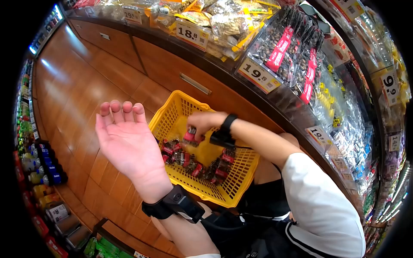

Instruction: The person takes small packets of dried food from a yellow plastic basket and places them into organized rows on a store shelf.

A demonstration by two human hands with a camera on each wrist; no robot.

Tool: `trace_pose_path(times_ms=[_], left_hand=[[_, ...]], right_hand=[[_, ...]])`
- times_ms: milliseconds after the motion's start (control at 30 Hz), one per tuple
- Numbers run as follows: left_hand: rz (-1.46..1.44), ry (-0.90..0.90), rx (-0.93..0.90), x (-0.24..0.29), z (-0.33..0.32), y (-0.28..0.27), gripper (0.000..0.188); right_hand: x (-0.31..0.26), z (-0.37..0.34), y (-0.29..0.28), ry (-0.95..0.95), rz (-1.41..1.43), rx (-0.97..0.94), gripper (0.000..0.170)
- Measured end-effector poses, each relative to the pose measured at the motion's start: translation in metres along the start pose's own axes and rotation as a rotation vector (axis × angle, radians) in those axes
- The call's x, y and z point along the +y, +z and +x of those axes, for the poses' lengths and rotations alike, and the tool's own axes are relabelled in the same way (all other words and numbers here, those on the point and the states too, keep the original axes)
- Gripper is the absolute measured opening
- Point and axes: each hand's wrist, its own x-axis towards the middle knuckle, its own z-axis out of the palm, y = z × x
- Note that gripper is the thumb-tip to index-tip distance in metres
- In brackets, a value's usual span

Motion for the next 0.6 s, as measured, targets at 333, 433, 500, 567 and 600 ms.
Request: trace_pose_path(times_ms=[333,433,500,567,600], left_hand=[[1.176,-0.096,-0.24,-0.009,-0.013,0.017,0.038],[0.934,-0.387,-0.377,-0.014,-0.018,0.015,0.037],[0.929,-0.402,-0.4,-0.014,-0.022,0.024,0.037],[0.969,-0.391,-0.448,-0.014,-0.031,0.036,0.038],[1.02,-0.369,-0.444,-0.017,-0.03,0.031,0.038]], right_hand=[[-0.062,-0.146,-0.089,-0.46,0.917,0.422,0.037],[-0.065,-0.158,-0.089,-0.489,0.931,0.476,0.04],[-0.071,-0.166,-0.09,-0.517,1.076,0.617,0.038],[-0.07,-0.17,-0.09,-0.487,1.164,0.636,0.04],[-0.068,-0.169,-0.088,-0.481,1.203,0.682,0.04]])
